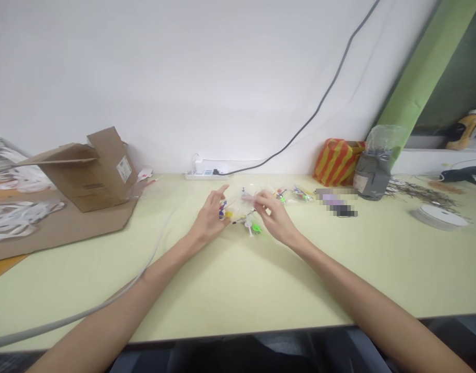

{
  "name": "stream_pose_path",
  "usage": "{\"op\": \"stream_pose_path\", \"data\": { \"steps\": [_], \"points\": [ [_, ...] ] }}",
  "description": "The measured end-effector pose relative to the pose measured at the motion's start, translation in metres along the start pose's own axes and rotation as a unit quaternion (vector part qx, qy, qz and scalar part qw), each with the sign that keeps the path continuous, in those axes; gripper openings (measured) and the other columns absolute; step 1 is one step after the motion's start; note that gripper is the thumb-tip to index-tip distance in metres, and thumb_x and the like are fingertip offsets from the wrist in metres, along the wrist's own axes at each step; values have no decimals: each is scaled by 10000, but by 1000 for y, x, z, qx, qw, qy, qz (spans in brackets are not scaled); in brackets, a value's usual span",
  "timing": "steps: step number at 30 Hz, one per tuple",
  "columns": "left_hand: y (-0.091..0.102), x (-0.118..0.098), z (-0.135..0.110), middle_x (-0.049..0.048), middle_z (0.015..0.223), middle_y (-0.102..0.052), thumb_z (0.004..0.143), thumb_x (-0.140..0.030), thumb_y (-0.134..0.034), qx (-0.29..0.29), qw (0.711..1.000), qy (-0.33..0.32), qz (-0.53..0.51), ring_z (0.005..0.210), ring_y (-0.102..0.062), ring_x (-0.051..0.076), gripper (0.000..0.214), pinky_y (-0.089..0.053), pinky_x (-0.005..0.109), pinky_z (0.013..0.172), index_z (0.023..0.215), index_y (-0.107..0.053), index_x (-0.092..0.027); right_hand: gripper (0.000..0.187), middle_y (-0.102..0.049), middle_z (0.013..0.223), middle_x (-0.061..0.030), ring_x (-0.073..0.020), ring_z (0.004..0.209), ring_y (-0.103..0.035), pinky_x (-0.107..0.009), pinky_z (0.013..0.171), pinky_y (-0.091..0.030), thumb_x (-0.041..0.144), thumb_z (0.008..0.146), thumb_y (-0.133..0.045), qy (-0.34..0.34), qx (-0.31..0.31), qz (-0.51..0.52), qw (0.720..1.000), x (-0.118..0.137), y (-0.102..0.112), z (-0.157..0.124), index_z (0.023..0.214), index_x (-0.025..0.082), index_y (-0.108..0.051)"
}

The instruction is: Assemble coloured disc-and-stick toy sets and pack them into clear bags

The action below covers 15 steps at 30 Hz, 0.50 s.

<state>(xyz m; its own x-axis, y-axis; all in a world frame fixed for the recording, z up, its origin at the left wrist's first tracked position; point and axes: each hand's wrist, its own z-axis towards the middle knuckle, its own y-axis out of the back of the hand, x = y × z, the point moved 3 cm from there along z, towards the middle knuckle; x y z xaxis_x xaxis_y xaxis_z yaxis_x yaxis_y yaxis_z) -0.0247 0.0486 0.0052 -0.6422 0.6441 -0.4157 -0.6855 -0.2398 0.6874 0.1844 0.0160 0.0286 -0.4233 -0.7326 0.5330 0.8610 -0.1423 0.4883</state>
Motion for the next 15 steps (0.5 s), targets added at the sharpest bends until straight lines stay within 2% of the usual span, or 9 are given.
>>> {"op": "stream_pose_path", "data": {
  "steps": [2, 3, 6, 9, 12, 15],
  "points": [
    [4, 3, 1, 62, 1176, -498, 731, -80, -569, -22, 999, 5, 24, 1076, -545, 211, 872, -518, 364, 922, 1523, -271, -289, 319, -605, 927, -62, -202, 890, -569, -324, 800, -431, 175, 1005, -410, -37, -29, -42, 998, -9, 6, 0, 1066, 226, -719],
    [5, 5, 1, 67, 1175, -503, 732, -74, -562, -32, 999, 5, 35, 1086, -540, 220, 867, -513, 373, 927, 1522, -276, -287, 305, -618, 937, -63, -201, 880, -576, -321, 794, -426, 156, 991, -418, -59, -14, -74, 995, -14, 8, -1, 1039, 220, -712],
    [8, 9, 2, 75, 1172, -514, 722, -58, -552, -48, 997, 12, 51, 1128, -523, 241, 863, -498, 394, 946, 1513, -289, -281, 278, -643, 992, -62, -198, 839, -600, -311, 754, -409, 131, 937, -500, -117, 94, -167, 975, -30, 9, -5, 1119, 224, -688],
    [7, 11, 2, 77, 1204, -510, 721, -76, -575, -46, 997, 45, 49, 1105, -538, 236, 858, -498, 398, 946, 1506, -289, -273, 427, -624, 1079, -78, -213, 899, -620, -296, 735, -405, 156, 931, -550, -125, 152, -212, 957, -42, 3, -10, 1340, 266, -600],
    [9, 12, 2, 77, 1217, -505, 727, -90, -591, -49, 996, 57, 56, 1062, -554, 227, 847, -512, 389, 916, 1502, -298, -269, 413, -605, 1109, -91, -220, 954, -621, -285, 740, -411, 182, 960, -530, -113, 158, -231, 953, -55, -7, -12, 1356, 275, -602],
    [16, 18, 4, 81, 1220, -495, 733, -83, -587, -78, 993, 47, 77, 1067, -549, 232, 828, -519, 397, 917, 1494, -320, -271, 309, -610, 1104, -86, -211, 951, -621, -283, 743, -411, 193, 961, -538, -121, 143, -237, 953, -69, -16, -10, 1228, 248, -684]
  ]
}}
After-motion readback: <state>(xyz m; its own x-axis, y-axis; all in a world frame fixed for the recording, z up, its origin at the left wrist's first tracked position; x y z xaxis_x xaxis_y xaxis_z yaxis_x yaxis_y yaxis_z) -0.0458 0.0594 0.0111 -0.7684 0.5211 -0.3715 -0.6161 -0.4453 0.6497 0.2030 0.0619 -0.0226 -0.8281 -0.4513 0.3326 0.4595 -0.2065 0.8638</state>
